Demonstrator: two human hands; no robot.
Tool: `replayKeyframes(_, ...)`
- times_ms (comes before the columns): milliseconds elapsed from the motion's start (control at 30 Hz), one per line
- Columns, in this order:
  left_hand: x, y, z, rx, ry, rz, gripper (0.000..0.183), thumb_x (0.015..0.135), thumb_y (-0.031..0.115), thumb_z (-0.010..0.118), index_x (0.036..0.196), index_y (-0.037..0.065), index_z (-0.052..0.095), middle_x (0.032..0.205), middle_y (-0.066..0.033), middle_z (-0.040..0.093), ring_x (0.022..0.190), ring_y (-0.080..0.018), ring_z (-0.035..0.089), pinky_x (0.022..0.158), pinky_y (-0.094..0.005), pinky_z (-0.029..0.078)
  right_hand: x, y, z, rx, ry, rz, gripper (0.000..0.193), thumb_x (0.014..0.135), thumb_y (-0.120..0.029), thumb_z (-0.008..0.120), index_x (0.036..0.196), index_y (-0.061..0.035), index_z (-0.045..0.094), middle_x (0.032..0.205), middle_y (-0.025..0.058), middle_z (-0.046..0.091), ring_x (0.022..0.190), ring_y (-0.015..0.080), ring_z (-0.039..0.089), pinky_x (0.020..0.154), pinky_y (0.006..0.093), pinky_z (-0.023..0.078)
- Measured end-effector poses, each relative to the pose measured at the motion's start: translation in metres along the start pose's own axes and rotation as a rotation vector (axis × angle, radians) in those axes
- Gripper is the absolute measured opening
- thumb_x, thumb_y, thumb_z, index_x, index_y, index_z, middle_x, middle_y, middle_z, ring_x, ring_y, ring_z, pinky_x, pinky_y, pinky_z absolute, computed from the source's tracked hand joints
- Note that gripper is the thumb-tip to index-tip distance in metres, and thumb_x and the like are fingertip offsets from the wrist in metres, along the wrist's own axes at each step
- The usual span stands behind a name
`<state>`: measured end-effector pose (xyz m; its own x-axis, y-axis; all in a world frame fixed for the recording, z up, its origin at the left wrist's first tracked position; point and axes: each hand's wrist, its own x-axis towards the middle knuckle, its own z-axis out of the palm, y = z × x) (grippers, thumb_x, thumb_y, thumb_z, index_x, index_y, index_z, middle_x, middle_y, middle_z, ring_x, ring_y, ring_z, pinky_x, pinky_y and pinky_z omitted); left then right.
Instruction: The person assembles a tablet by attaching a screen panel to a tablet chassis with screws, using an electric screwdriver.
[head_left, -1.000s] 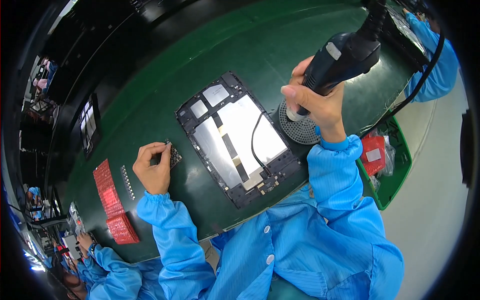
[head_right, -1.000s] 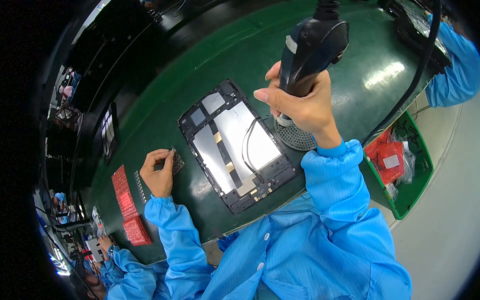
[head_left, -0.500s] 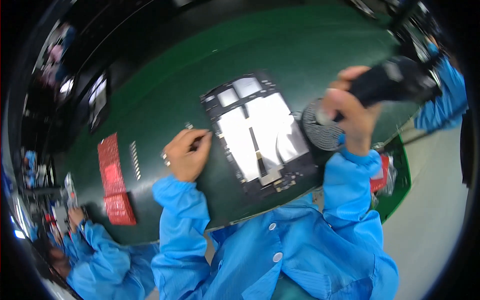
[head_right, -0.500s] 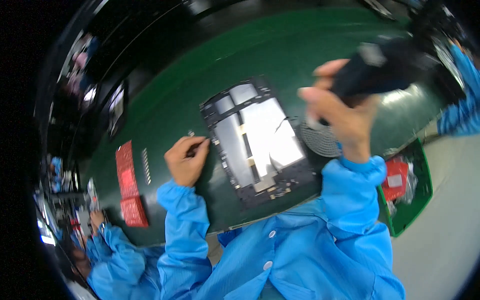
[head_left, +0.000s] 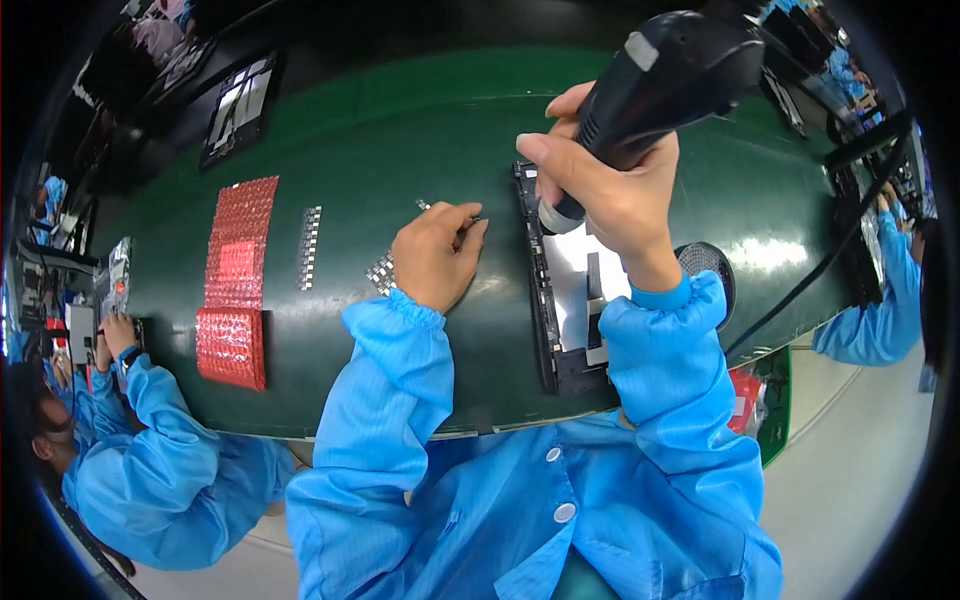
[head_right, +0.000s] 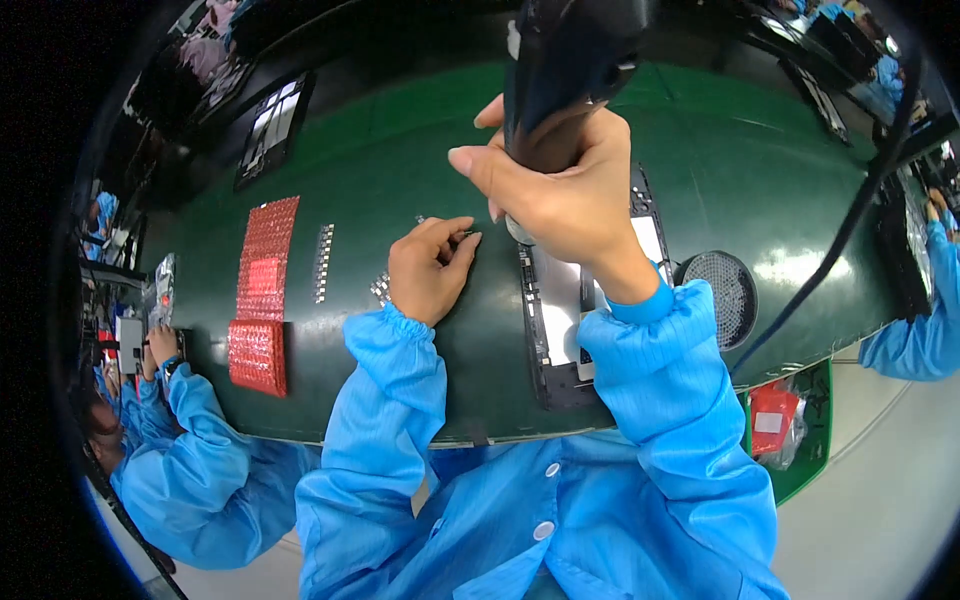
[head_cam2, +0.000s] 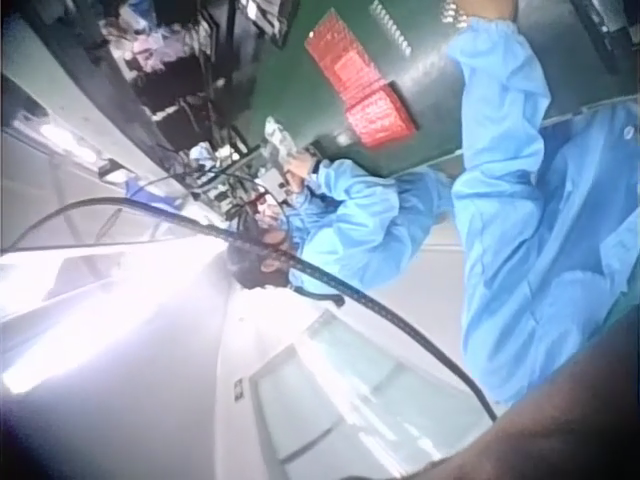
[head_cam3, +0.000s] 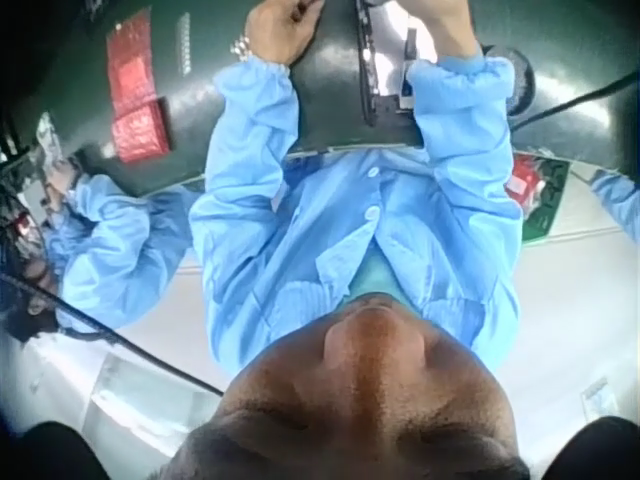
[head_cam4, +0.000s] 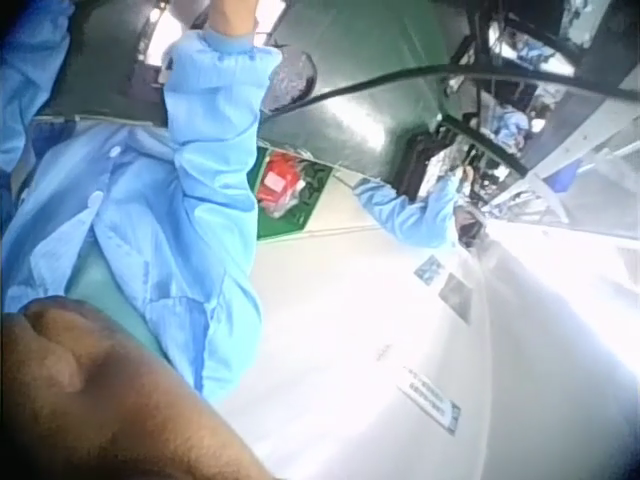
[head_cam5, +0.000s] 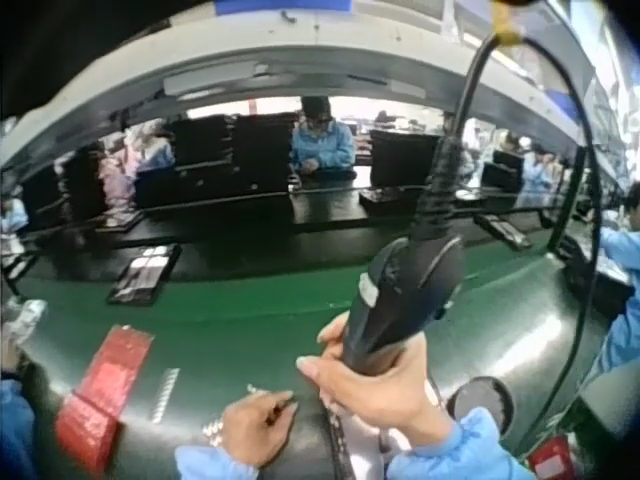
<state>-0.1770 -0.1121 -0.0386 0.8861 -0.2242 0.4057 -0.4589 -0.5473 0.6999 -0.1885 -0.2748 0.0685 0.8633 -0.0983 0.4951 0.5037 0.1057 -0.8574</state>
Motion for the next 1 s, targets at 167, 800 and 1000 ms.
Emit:
replayKeyframes(167,0.001,-0.006,0.001,0.000,0.019,0.079,0.012,0.075,0.006,0.070,0.087,0.002,0.069,0.072,-0.0085,0.061,0.056,-0.0190,0.058,0.053,-0.0294,0.046,0.004,0.017,0.002,-0.029,0.047,0.056,0.020,0.073,0.001,0.073,0.087,0.0033,0.060,0.059,0.0041,0.061,0.046,0.0092,0.056,0.043,0.0217,0.041)
replayKeyframes(800,-0.003,-0.004,-0.003,0.045,0.106,0.051,0.009,0.076,0.008,0.068,0.083,0.004,0.069,0.076,-0.0086,0.063,0.066,-0.0250,0.062,0.056,-0.0339,0.048,0.000,0.022,0.007,-0.020,0.040,0.056,0.018,0.073,0.003,0.072,0.085,0.0044,0.059,0.059,0.0045,0.061,0.046,0.0093,0.055,0.045,0.0221,0.041)
replayKeyframes(1000,0.003,-0.001,-0.003,-0.035,0.146,0.030,0.006,0.075,0.007,0.068,0.081,0.005,0.068,0.076,-0.0080,0.061,0.071,-0.0272,0.060,0.063,-0.0374,0.049,0.000,0.020,0.009,-0.067,-0.006,0.039,0.016,0.073,0.003,0.072,0.085,0.0034,0.060,0.060,0.0039,0.061,0.047,0.0084,0.056,0.043,0.0207,0.041)
